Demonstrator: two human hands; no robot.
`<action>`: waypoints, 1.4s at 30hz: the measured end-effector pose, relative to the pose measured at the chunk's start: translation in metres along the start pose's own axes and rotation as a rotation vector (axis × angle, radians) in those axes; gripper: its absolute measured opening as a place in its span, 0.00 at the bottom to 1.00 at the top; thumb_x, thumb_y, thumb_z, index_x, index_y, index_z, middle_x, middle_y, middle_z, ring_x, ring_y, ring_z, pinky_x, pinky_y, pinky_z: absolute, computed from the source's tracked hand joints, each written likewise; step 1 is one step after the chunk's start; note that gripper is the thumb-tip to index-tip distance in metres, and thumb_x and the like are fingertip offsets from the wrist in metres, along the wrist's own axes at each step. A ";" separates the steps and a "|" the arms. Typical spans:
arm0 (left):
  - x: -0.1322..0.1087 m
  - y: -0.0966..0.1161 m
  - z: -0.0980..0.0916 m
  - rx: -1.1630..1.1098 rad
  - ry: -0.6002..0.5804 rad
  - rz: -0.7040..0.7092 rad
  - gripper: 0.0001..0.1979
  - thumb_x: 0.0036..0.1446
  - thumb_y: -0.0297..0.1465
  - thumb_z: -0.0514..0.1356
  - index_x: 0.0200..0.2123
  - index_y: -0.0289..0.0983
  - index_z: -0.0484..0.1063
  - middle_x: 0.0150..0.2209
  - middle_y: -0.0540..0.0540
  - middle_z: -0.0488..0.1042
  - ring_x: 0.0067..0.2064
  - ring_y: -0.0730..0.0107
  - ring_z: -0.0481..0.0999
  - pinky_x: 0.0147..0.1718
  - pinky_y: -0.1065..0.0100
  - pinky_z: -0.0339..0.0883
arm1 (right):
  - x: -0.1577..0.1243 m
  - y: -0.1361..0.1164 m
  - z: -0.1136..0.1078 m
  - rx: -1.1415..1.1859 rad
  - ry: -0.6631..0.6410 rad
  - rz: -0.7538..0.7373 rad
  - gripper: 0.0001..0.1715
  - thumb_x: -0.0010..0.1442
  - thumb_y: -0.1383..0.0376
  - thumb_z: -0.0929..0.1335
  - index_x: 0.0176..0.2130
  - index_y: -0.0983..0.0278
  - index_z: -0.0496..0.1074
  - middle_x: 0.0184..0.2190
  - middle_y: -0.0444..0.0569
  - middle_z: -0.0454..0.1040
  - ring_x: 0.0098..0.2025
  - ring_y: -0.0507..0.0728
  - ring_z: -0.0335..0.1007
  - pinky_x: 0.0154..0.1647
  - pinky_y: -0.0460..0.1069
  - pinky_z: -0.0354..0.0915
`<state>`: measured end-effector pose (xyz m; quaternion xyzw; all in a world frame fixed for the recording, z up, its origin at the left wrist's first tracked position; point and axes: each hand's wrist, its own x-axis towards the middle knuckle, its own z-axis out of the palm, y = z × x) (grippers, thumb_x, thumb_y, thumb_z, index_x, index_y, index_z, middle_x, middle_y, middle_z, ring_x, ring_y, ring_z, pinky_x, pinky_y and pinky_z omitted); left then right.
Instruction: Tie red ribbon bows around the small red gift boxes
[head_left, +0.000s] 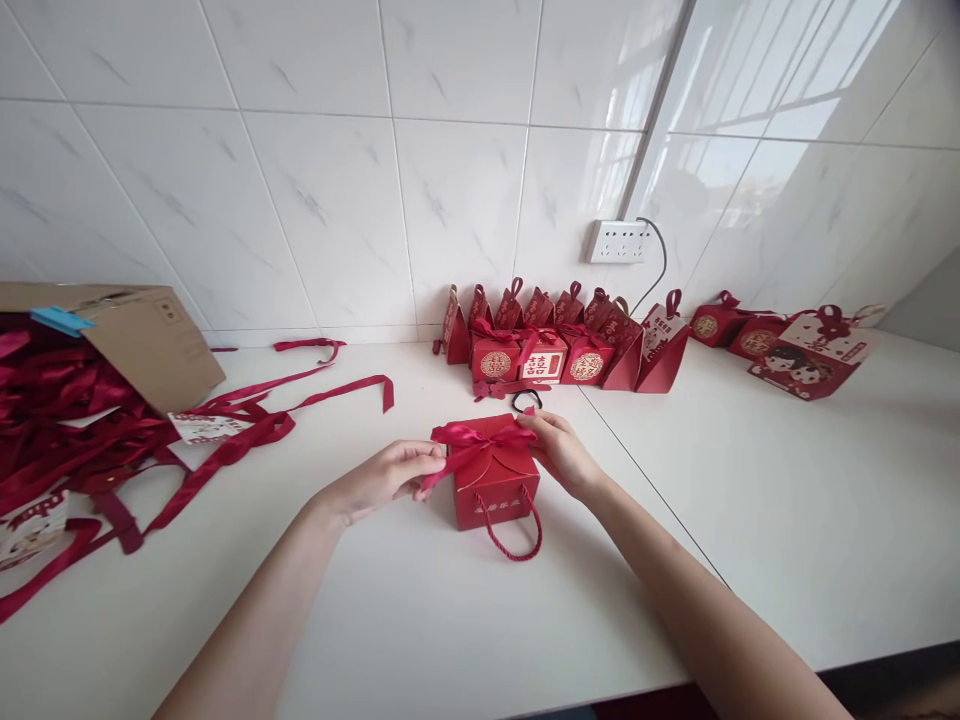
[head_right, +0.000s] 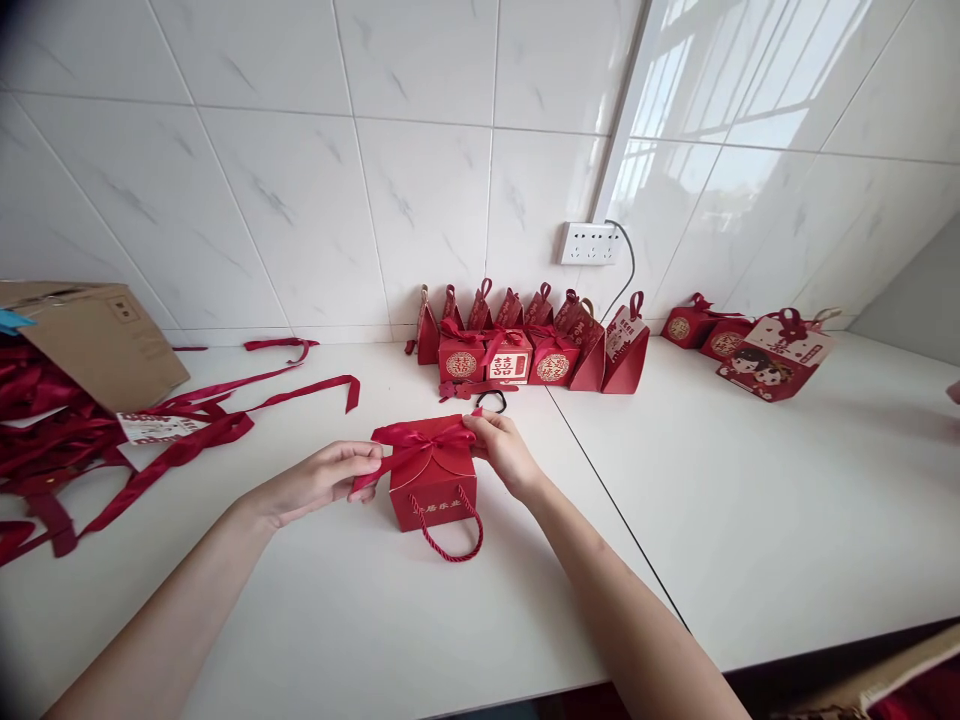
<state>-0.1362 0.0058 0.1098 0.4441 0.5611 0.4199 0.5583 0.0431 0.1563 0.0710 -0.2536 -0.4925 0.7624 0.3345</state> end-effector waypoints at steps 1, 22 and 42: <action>-0.001 -0.002 -0.006 -0.035 -0.032 0.020 0.12 0.52 0.35 0.59 0.20 0.37 0.65 0.20 0.53 0.64 0.24 0.74 0.65 0.30 0.69 0.62 | 0.002 -0.003 -0.006 0.045 0.037 -0.028 0.14 0.45 0.63 0.73 0.20 0.64 0.64 0.18 0.40 0.66 0.21 0.49 0.62 0.26 0.46 0.62; -0.013 -0.009 -0.051 -0.913 0.220 0.467 0.10 0.41 0.31 0.59 0.18 0.36 0.60 0.17 0.53 0.64 0.15 0.80 0.63 0.11 0.78 0.56 | -0.008 -0.055 -0.065 0.474 -0.144 -0.224 0.23 0.48 0.57 0.70 0.18 0.62 0.53 0.12 0.33 0.44 0.14 0.44 0.44 0.08 0.35 0.50; 0.014 -0.017 0.000 0.324 0.272 0.196 0.18 0.47 0.46 0.62 0.26 0.37 0.64 0.20 0.55 0.62 0.19 0.77 0.62 0.19 0.72 0.56 | -0.015 -0.025 -0.017 -0.425 -0.291 -0.058 0.22 0.48 0.50 0.72 0.28 0.63 0.63 0.25 0.42 0.65 0.28 0.52 0.61 0.34 0.49 0.59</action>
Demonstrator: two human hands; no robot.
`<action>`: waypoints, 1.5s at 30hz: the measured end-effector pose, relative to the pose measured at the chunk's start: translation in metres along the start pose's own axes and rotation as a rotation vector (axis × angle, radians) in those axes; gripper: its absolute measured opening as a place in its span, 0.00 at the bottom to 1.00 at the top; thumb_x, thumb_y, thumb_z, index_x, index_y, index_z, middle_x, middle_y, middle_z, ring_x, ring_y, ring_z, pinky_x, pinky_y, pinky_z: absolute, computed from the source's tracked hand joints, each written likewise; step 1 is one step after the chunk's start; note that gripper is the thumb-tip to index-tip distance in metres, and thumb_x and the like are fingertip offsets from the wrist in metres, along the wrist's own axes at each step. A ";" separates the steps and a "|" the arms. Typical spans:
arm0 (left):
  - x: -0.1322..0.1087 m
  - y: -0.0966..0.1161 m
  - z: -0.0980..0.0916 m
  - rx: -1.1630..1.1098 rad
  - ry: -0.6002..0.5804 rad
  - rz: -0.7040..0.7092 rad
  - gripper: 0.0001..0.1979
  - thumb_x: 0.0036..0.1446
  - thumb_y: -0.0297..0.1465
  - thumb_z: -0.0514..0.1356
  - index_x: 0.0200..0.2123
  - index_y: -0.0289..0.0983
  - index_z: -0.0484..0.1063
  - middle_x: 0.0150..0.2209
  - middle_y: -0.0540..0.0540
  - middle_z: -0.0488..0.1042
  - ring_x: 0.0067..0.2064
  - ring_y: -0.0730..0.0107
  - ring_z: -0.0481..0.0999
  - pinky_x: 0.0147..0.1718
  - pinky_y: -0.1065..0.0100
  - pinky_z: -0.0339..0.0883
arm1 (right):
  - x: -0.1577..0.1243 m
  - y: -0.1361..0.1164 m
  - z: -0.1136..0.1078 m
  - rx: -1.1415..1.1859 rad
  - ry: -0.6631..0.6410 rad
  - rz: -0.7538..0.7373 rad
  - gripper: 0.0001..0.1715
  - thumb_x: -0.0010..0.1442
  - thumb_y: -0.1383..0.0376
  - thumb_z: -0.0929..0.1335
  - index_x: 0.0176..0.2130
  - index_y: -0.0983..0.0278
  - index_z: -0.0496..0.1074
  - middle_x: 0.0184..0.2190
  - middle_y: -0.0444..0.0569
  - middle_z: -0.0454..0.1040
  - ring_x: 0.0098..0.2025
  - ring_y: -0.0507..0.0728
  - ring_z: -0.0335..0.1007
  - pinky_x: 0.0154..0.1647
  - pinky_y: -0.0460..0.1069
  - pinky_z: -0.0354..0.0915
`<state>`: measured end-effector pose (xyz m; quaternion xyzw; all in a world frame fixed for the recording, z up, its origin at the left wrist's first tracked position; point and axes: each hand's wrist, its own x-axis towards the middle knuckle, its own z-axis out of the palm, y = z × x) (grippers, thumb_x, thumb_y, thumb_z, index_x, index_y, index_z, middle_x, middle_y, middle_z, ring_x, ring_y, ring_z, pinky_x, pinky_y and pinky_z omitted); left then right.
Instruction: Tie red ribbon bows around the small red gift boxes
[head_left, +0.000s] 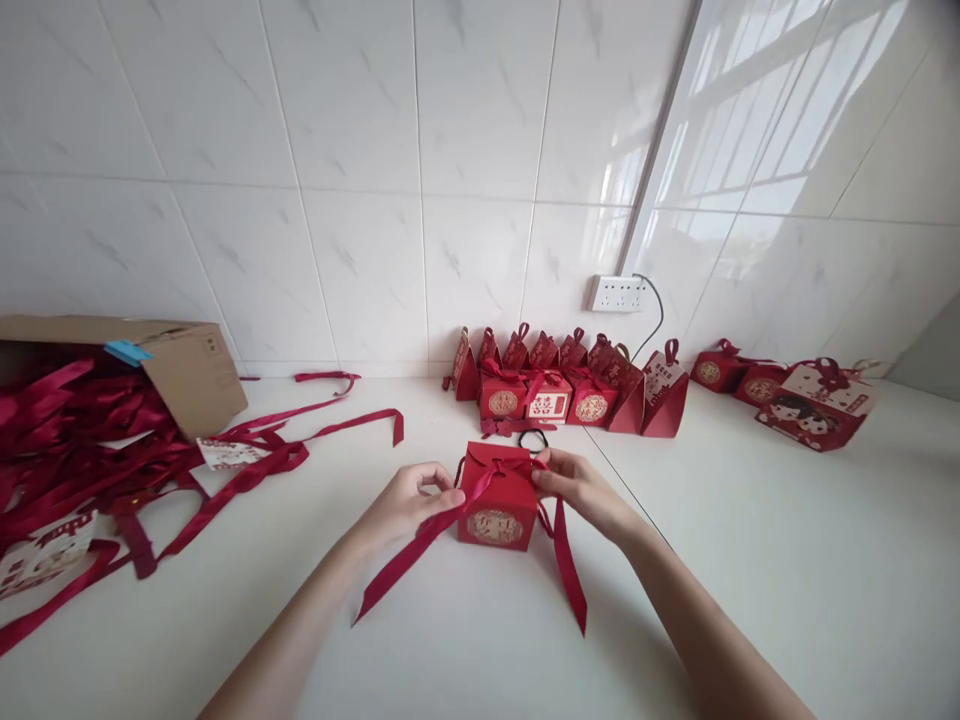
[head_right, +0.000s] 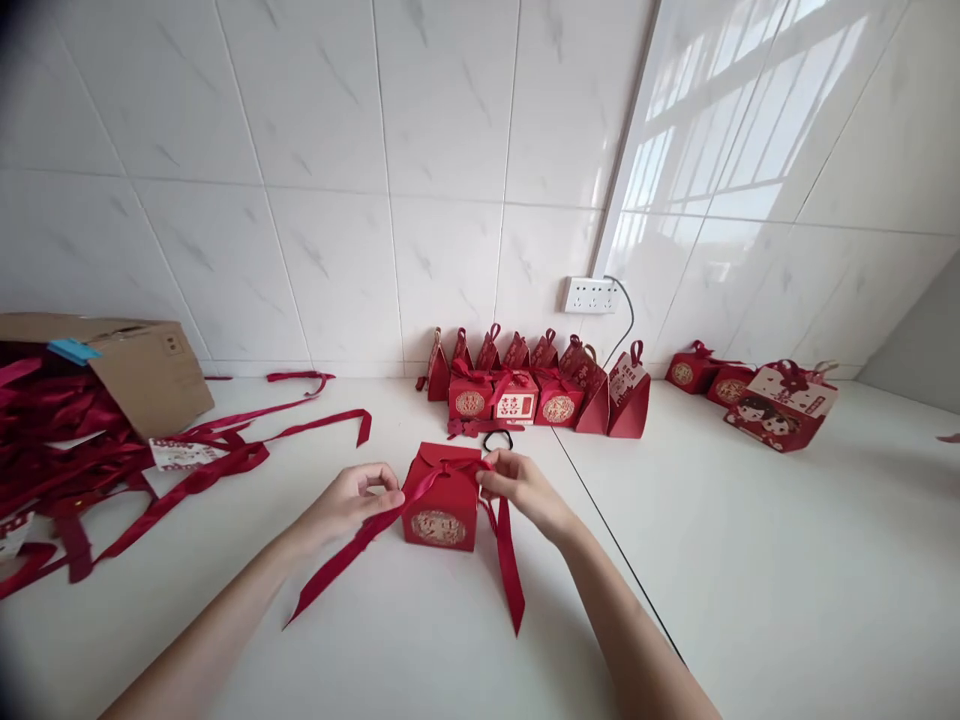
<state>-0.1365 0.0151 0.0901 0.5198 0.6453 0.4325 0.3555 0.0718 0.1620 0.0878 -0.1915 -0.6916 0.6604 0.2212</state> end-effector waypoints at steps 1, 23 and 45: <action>0.000 0.001 -0.001 -0.022 -0.052 -0.031 0.18 0.48 0.46 0.62 0.26 0.37 0.65 0.18 0.56 0.62 0.18 0.77 0.62 0.18 0.72 0.55 | -0.001 -0.001 -0.001 0.055 -0.032 0.004 0.23 0.48 0.49 0.71 0.28 0.64 0.63 0.24 0.42 0.64 0.27 0.51 0.60 0.33 0.49 0.58; -0.008 0.008 -0.008 -0.420 -0.236 -0.060 0.15 0.52 0.39 0.59 0.21 0.38 0.59 0.10 0.56 0.60 0.12 0.79 0.56 0.13 0.74 0.48 | -0.005 -0.005 0.002 0.127 -0.186 0.131 0.24 0.51 0.50 0.71 0.21 0.64 0.61 0.16 0.36 0.50 0.19 0.46 0.41 0.22 0.45 0.45; 0.002 -0.017 -0.010 -0.384 -0.329 -0.120 0.20 0.49 0.42 0.62 0.16 0.37 0.59 0.08 0.58 0.52 0.12 0.75 0.64 0.16 0.72 0.57 | -0.010 -0.009 -0.011 -0.066 -0.277 0.183 0.23 0.50 0.53 0.72 0.19 0.65 0.62 0.16 0.37 0.54 0.20 0.46 0.45 0.23 0.46 0.42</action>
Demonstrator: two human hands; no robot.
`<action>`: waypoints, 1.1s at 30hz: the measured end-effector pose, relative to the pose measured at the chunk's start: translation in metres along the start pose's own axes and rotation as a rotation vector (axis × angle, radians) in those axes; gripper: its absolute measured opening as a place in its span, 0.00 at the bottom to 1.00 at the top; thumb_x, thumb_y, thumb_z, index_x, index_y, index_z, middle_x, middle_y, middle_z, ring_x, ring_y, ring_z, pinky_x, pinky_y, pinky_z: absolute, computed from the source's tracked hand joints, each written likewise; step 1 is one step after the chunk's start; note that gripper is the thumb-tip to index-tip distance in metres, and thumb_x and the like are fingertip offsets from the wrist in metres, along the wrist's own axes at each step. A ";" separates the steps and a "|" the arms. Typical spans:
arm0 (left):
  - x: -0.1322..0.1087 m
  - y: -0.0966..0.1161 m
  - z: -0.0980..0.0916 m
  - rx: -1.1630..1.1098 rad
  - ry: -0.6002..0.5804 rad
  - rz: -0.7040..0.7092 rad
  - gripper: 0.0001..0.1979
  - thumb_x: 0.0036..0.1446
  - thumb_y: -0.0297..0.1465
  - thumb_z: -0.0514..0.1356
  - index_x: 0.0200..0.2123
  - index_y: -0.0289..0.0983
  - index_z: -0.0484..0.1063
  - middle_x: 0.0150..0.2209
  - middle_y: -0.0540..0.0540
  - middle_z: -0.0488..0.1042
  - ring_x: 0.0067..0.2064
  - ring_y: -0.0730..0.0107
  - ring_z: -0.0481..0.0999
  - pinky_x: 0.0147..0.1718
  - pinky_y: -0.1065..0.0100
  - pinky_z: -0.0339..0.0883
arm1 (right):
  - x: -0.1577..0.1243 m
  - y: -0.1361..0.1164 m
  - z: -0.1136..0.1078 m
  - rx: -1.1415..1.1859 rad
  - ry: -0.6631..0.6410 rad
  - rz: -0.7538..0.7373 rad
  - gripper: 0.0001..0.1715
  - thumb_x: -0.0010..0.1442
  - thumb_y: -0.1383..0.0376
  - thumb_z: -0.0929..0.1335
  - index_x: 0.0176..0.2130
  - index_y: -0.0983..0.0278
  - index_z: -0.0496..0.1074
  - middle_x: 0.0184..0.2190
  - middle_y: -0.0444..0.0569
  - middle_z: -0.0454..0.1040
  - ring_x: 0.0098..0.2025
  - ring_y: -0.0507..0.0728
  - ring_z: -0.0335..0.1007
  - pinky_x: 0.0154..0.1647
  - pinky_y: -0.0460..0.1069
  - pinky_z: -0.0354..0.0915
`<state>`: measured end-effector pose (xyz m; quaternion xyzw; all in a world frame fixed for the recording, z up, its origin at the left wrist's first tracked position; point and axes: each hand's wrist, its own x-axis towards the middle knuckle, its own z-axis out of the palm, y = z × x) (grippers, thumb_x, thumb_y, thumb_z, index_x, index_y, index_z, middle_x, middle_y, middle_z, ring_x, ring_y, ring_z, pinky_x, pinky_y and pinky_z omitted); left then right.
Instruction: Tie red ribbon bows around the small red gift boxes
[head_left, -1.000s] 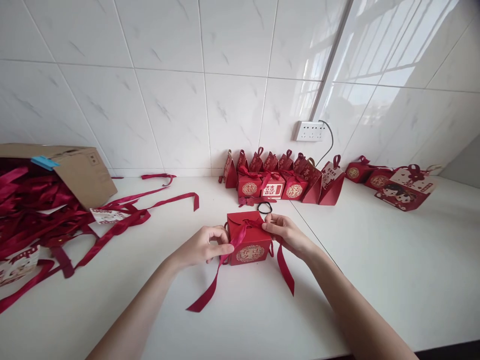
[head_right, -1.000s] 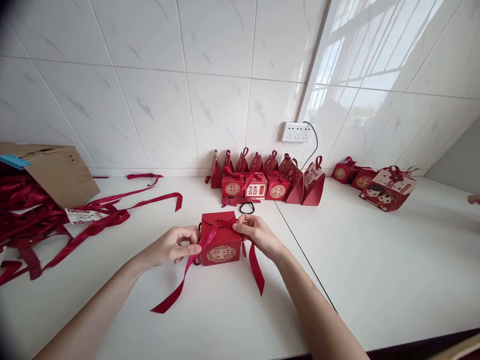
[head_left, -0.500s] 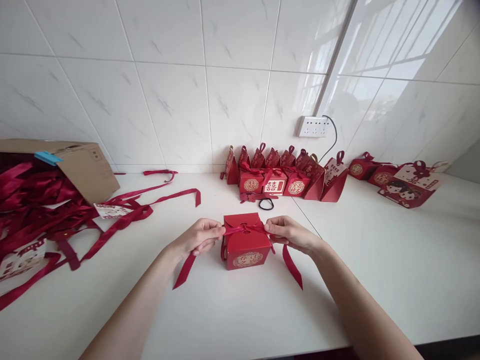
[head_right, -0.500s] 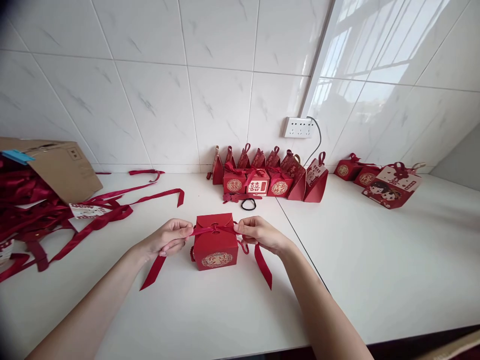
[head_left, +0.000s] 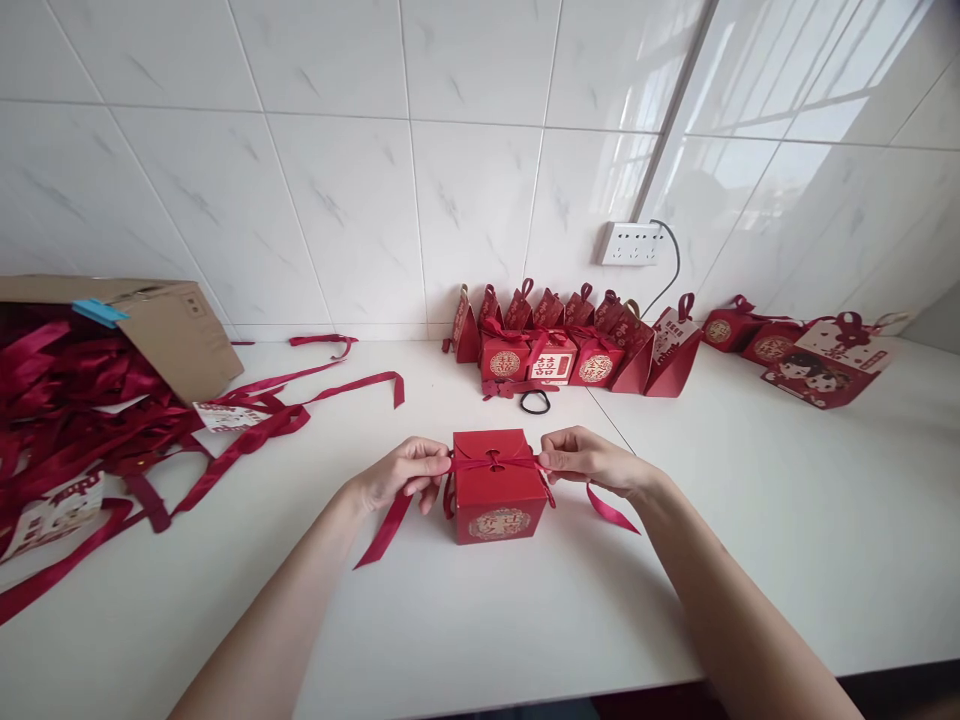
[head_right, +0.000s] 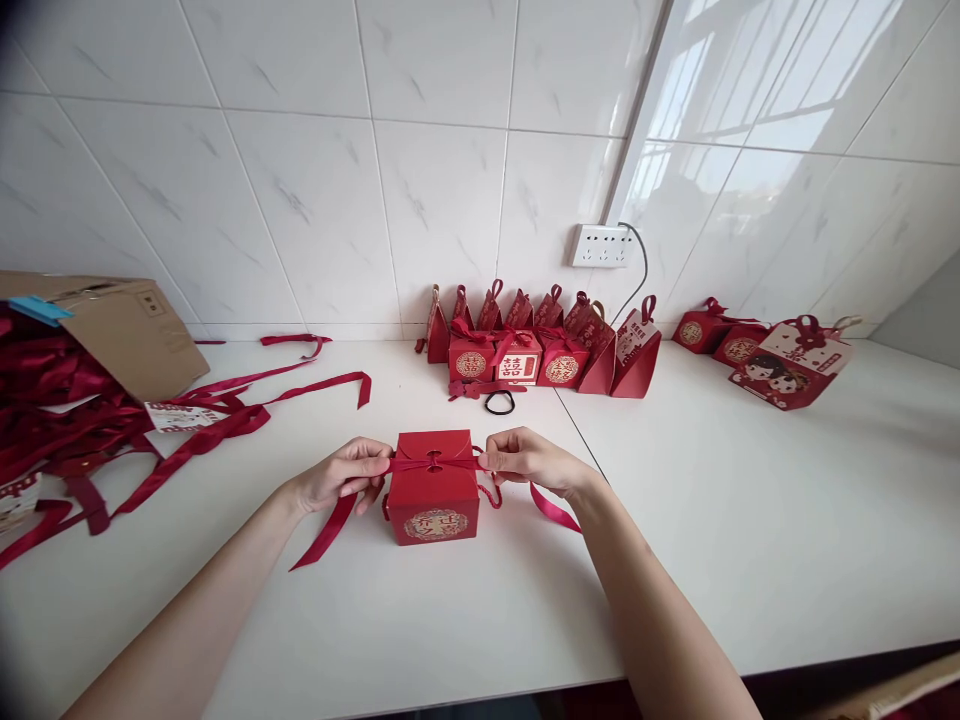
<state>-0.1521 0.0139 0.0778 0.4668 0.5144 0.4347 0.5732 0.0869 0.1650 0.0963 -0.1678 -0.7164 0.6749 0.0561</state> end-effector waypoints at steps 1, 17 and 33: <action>-0.001 0.001 0.001 0.004 0.002 -0.003 0.20 0.49 0.41 0.62 0.16 0.37 0.59 0.08 0.58 0.53 0.13 0.75 0.65 0.17 0.72 0.58 | -0.001 -0.001 -0.001 -0.008 0.001 -0.012 0.22 0.50 0.53 0.72 0.19 0.65 0.63 0.16 0.37 0.56 0.21 0.47 0.47 0.23 0.46 0.43; -0.014 0.025 0.008 0.091 -0.041 -0.084 0.13 0.51 0.38 0.60 0.23 0.36 0.65 0.15 0.49 0.70 0.18 0.70 0.71 0.12 0.75 0.54 | 0.027 -0.035 0.051 -0.191 0.286 -0.282 0.17 0.54 0.52 0.68 0.29 0.64 0.74 0.28 0.47 0.74 0.29 0.54 0.68 0.29 0.48 0.63; -0.037 0.075 0.044 0.993 0.363 0.236 0.08 0.53 0.36 0.57 0.27 0.41 0.73 0.28 0.50 0.69 0.22 0.73 0.63 0.22 0.70 0.54 | 0.026 -0.015 0.065 -0.196 0.421 -0.381 0.09 0.57 0.66 0.65 0.40 0.62 0.65 0.33 0.46 0.78 0.35 0.54 0.73 0.39 0.50 0.65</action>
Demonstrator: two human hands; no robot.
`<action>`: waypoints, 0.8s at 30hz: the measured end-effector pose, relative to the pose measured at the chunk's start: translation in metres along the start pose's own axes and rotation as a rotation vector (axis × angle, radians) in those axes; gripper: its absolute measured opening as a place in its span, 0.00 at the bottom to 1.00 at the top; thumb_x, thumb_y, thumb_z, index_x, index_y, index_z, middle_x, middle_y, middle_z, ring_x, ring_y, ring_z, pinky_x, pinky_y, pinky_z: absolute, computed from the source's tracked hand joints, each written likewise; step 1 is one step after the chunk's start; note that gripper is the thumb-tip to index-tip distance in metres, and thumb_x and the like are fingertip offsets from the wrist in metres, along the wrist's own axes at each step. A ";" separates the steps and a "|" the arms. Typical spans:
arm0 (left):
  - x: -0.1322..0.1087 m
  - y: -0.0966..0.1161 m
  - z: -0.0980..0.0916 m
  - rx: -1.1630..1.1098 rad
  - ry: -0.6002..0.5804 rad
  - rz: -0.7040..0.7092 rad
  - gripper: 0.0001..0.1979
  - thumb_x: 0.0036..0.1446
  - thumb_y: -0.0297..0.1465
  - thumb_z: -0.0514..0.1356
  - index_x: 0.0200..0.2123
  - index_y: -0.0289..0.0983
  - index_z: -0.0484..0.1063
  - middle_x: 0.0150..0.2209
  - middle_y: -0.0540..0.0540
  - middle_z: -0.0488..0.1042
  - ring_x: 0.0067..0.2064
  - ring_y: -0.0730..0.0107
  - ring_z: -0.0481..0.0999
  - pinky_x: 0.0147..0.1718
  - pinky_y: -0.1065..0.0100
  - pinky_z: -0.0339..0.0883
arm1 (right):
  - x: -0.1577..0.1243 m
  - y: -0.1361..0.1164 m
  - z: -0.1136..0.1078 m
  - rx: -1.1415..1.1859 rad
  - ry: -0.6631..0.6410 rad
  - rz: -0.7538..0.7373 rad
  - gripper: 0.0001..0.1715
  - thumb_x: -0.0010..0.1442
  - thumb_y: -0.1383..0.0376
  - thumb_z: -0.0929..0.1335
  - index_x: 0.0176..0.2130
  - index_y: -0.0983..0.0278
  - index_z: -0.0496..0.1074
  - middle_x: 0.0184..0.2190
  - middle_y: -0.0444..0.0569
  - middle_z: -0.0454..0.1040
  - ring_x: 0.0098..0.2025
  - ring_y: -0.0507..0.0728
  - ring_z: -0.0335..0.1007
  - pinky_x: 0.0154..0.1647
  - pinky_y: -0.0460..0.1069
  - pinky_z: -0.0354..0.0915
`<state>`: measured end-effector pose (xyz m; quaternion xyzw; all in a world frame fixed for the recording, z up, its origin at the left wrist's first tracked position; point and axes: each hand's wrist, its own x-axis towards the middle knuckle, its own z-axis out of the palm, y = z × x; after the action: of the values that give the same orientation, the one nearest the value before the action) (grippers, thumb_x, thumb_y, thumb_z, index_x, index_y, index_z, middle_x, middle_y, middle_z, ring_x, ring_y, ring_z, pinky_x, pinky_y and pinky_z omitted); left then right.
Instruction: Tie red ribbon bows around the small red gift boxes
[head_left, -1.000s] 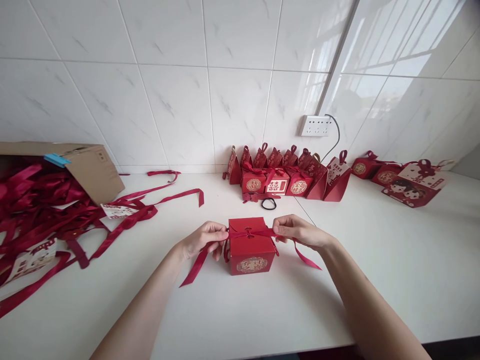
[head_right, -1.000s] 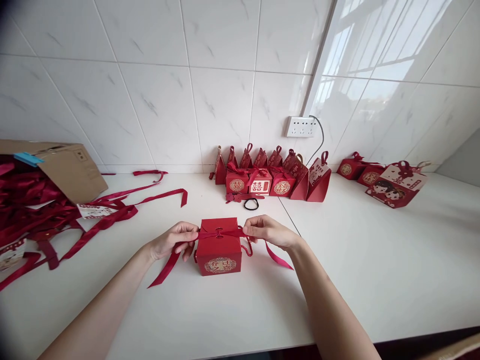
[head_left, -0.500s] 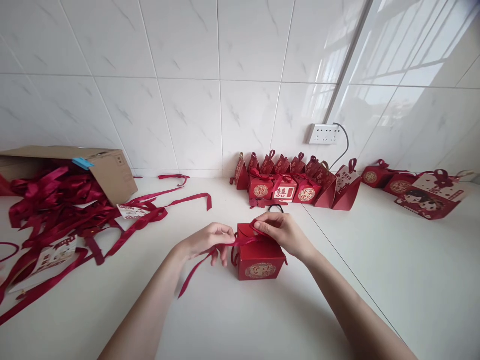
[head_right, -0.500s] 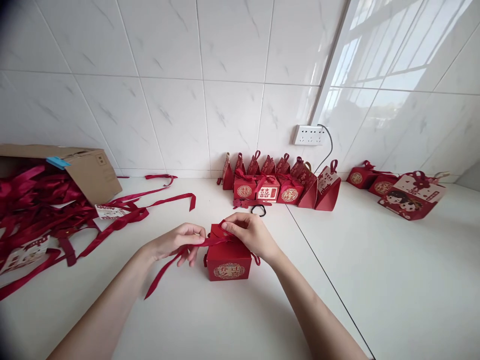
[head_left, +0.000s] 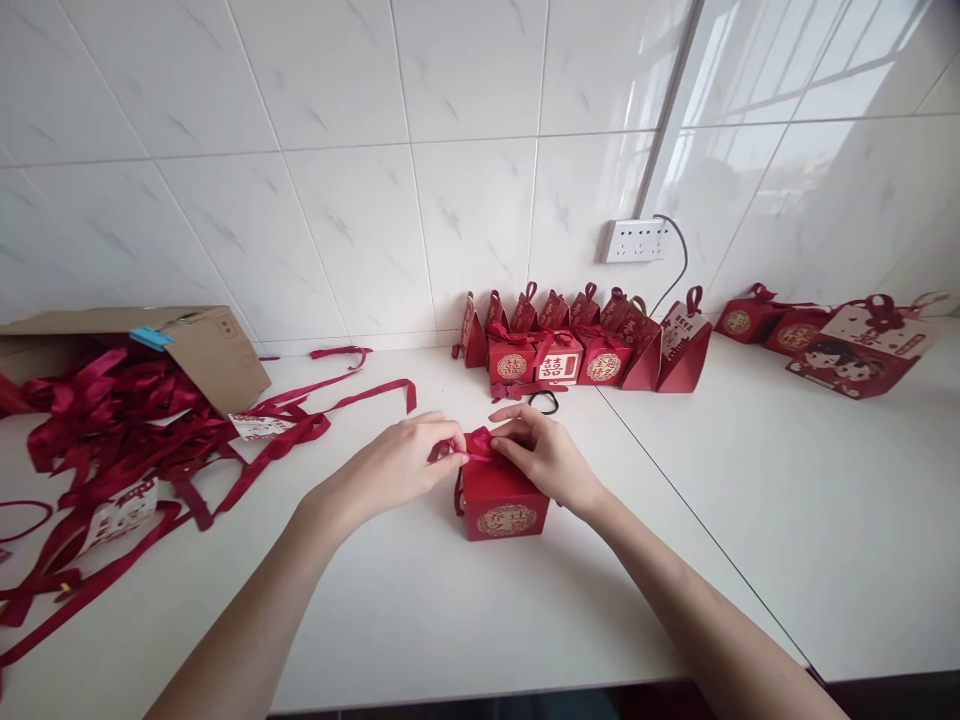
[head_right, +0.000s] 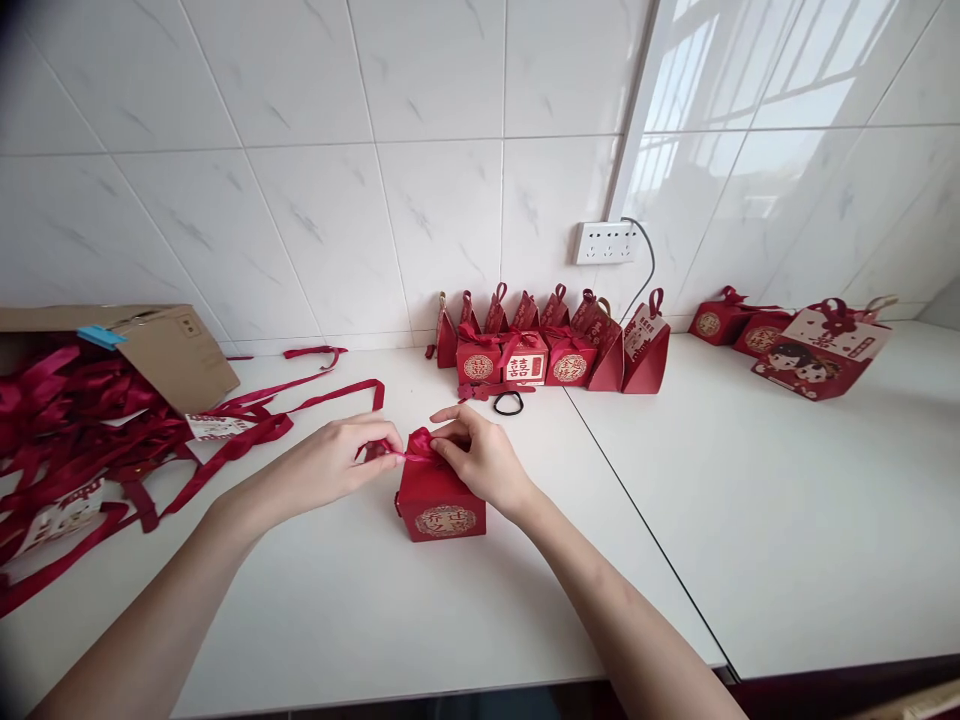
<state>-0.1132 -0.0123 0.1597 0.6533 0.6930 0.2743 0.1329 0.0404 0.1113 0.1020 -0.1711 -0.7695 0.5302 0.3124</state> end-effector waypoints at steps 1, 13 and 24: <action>0.001 0.002 -0.001 0.006 0.015 0.037 0.08 0.54 0.36 0.57 0.27 0.40 0.73 0.32 0.49 0.70 0.23 0.73 0.65 0.23 0.70 0.56 | 0.000 0.000 0.000 -0.002 -0.003 -0.003 0.08 0.56 0.66 0.64 0.39 0.62 0.66 0.34 0.47 0.78 0.36 0.54 0.73 0.40 0.50 0.66; 0.021 0.025 -0.001 0.086 -0.005 0.139 0.10 0.60 0.33 0.50 0.34 0.41 0.70 0.38 0.51 0.72 0.38 0.70 0.71 0.35 0.71 0.62 | 0.000 -0.001 0.000 -0.062 -0.035 -0.099 0.11 0.54 0.73 0.62 0.34 0.63 0.71 0.33 0.45 0.78 0.34 0.53 0.73 0.37 0.48 0.67; 0.015 0.004 -0.009 -0.288 -0.075 0.027 0.08 0.53 0.32 0.53 0.30 0.37 0.71 0.27 0.49 0.71 0.30 0.70 0.70 0.29 0.70 0.64 | -0.001 -0.001 0.002 -0.081 0.023 -0.096 0.08 0.57 0.69 0.63 0.34 0.62 0.72 0.34 0.45 0.77 0.34 0.52 0.73 0.37 0.47 0.68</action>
<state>-0.1170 0.0002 0.1720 0.6465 0.6323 0.3481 0.2472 0.0398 0.1089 0.1021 -0.1526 -0.7939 0.4810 0.3393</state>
